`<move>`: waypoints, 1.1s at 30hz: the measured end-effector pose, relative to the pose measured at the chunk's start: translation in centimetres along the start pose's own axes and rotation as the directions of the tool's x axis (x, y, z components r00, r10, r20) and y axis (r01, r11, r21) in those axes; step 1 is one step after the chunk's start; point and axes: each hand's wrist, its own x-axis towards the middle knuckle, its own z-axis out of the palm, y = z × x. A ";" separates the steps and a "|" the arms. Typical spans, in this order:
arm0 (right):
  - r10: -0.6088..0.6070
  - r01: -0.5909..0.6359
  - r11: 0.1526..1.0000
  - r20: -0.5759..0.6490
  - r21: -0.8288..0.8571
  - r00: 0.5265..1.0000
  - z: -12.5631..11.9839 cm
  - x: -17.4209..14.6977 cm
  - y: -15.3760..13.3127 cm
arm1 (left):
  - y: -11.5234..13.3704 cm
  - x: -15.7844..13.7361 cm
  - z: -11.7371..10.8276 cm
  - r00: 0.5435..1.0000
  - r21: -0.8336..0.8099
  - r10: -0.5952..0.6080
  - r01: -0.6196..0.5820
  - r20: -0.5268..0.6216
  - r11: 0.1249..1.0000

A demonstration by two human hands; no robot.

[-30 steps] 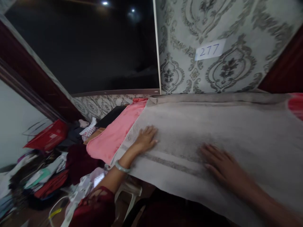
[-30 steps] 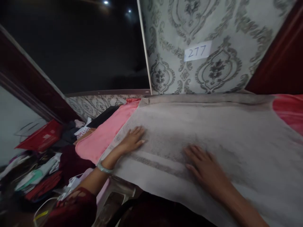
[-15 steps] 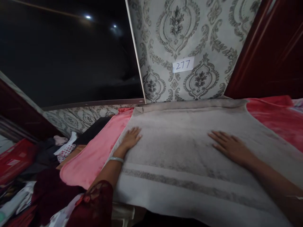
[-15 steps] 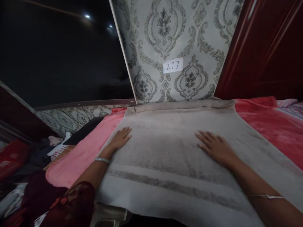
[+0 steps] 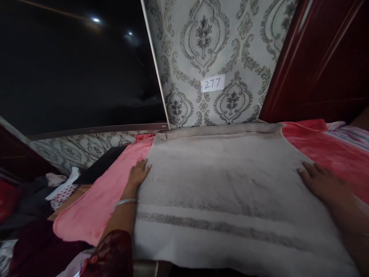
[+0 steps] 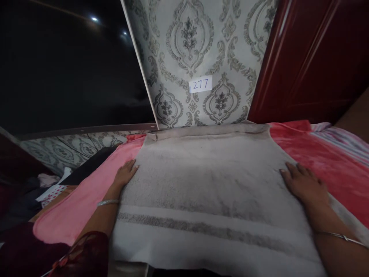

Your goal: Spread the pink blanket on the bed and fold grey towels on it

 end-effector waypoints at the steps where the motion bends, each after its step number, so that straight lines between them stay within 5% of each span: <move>1: 0.056 -0.055 0.998 0.018 -0.021 0.998 -0.5 -0.2 -0.7 | -0.1 0.0 0.1 1.000 0.008 0.008 -0.008 -0.016 1.000; 6: 0.154 -0.148 0.987 0.109 -0.058 0.982 -2.6 -0.3 -3.0 | 0.3 0.2 -0.8 0.998 0.057 -0.045 0.042 0.049 0.998; 10: 0.160 -0.146 0.984 0.137 -0.101 0.978 -3.9 0.6 -6.7 | 3.5 0.4 -2.3 0.994 0.092 -0.094 0.089 0.053 0.992; 14: -0.081 0.097 0.994 0.234 -0.054 0.969 -3.1 1.7 -15.2 | 10.9 0.2 -2.7 0.973 0.001 0.213 -0.214 0.091 0.977; 17: -0.282 0.287 0.957 0.315 0.032 0.906 -1.5 1.7 -22.1 | 16.7 -0.5 -1.7 0.856 -0.098 0.499 -0.490 0.138 0.866; 19: -0.416 0.411 0.906 0.376 0.099 0.828 -0.5 1.2 -25.5 | 19.3 -1.0 -0.7 0.798 -0.117 0.590 -0.579 0.121 0.807; 22: -0.520 0.499 0.852 0.387 0.161 0.762 0.5 0.2 -27.8 | 20.9 -1.6 0.8 0.789 -0.109 0.610 -0.602 0.072 0.791; 27: -0.432 0.419 0.899 0.413 0.127 0.802 0.9 1.6 -25.1 | 20.7 -1.6 1.6 0.801 -0.108 0.595 -0.587 0.066 0.802; 33: -0.007 0.049 0.995 0.414 -0.089 0.910 0.0 4.9 -12.1 | 20.7 -1.4 1.7 0.823 -0.098 0.565 -0.559 0.061 0.824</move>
